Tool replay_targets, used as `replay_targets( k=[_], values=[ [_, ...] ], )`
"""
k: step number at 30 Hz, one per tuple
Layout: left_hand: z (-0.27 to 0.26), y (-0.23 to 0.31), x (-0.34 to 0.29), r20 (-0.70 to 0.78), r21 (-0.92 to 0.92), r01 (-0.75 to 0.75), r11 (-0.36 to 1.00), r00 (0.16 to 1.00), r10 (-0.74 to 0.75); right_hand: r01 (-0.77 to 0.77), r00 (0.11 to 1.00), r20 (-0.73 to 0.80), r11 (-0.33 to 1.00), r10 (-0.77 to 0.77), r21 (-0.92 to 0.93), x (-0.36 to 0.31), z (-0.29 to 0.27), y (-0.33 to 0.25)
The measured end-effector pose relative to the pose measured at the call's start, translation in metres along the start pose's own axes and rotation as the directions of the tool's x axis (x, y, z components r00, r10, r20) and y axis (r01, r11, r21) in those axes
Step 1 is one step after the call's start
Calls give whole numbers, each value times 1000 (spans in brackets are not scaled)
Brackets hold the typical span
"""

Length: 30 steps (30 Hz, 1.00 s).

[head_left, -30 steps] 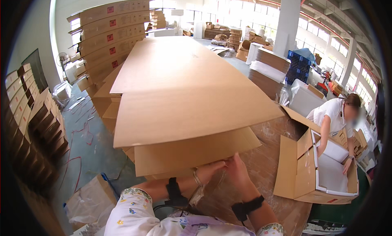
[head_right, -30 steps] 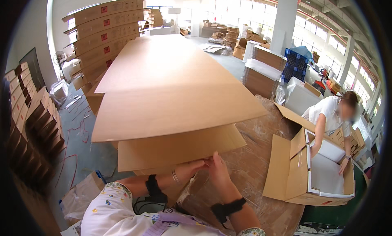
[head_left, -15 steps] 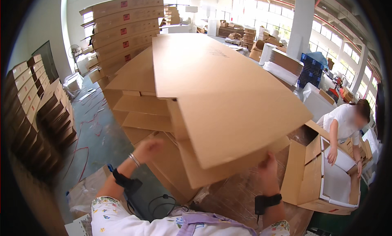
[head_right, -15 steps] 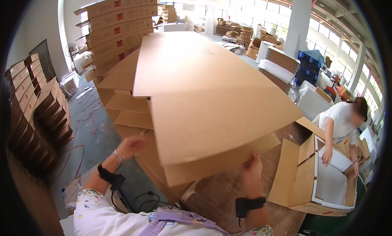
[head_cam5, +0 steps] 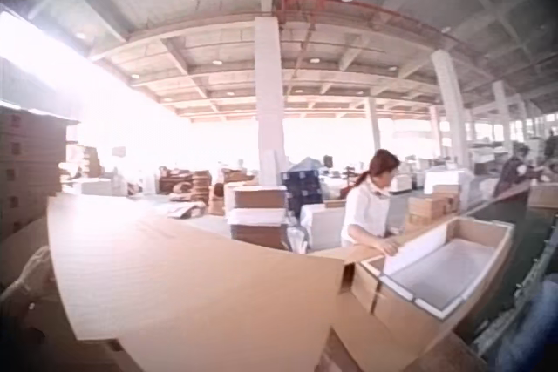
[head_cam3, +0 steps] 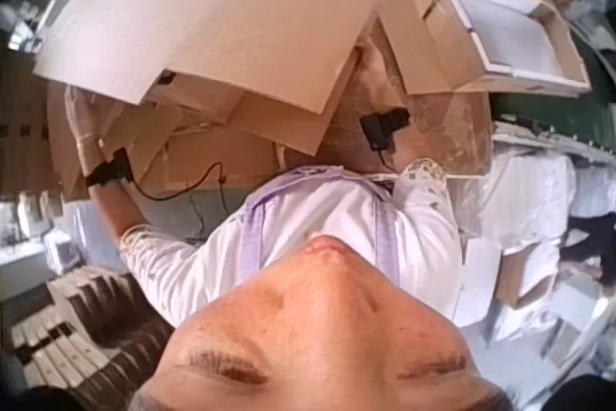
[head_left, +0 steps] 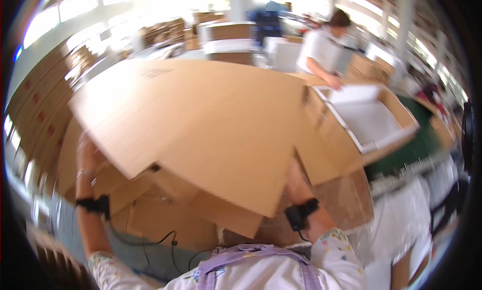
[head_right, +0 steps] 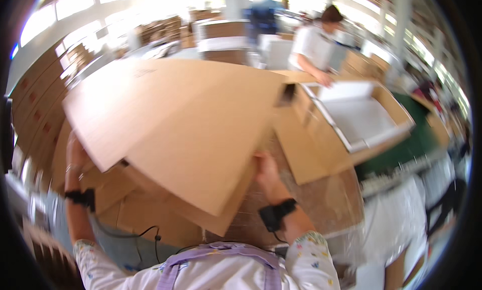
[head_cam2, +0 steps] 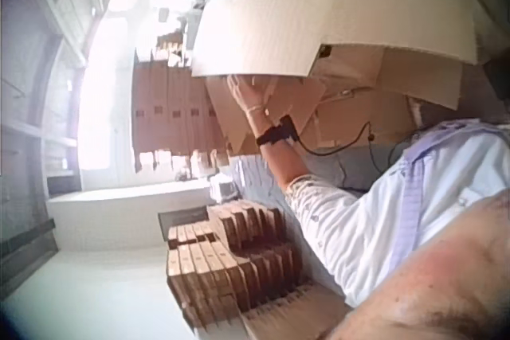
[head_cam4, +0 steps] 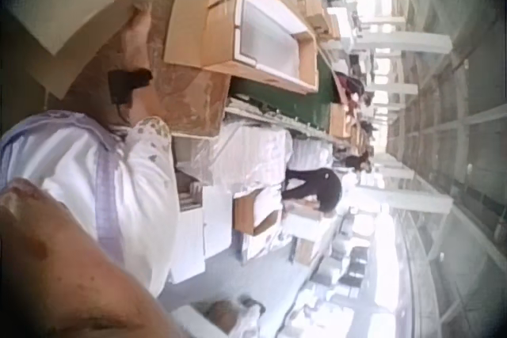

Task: Packing wooden drawer components and foam protection into a cardboard shipping box.

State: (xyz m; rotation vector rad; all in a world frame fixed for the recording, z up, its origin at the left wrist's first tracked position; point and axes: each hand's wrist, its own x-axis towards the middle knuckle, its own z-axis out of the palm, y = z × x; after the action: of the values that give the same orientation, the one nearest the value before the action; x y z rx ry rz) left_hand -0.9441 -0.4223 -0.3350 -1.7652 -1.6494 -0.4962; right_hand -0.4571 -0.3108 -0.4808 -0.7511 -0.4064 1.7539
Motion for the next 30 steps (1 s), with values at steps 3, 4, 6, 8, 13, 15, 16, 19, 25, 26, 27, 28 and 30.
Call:
replay_targets(
  k=[3, 4, 6, 8, 13, 15, 16, 19, 25, 26, 27, 28, 30],
  values=[
    [2, -15, 10, -39, -86, -52, 995, 998, 49, -117, 957, 285, 964, 46, 239, 25, -27, 16],
    [-2, -11, 13, 20, -111, -17, 994, 1000, 19, -81, 947, 323, 966, -3, 246, 18, -25, 18],
    [-2, 11, 23, 137, -209, 129, 969, 985, -102, -14, 937, 340, 966, -77, 257, 1, -25, 16],
    [4, -13, 17, 105, -171, 90, 981, 992, -73, -35, 910, 407, 968, -72, 249, -15, -19, 17],
    [10, -24, 18, 209, -12, -31, 999, 977, 33, 40, 851, 516, 991, -102, 131, -52, 1, 19],
    [9, -26, 18, 256, 55, -77, 995, 965, 60, -1, 883, 470, 1000, 11, -22, -58, 9, 26],
    [7, -22, 21, 276, 85, -103, 991, 958, 75, -24, 894, 448, 1000, 19, 6, -60, 13, 31],
    [2, 4, 25, 336, -82, 11, 997, 942, 17, -175, 858, 494, 984, 141, 24, -57, 9, 50],
    [-12, 27, 39, 337, 74, -116, 990, 938, 85, -240, 847, 523, 947, 95, 215, -30, -11, 95],
    [-5, 21, 40, 349, 39, -121, 992, 932, 100, -244, 846, 524, 945, 98, 217, -31, -13, 100],
    [-2, 17, 39, 362, 4, -125, 992, 925, 116, -246, 836, 539, 950, 107, 194, -32, -14, 104],
    [-2, 17, 40, 367, 4, -127, 992, 923, 116, -248, 827, 550, 954, 116, 171, -36, -11, 104],
    [-2, 20, 41, 395, -34, -66, 997, 916, 74, -268, 843, 521, 945, 134, 189, -51, -11, 103]
  ],
)
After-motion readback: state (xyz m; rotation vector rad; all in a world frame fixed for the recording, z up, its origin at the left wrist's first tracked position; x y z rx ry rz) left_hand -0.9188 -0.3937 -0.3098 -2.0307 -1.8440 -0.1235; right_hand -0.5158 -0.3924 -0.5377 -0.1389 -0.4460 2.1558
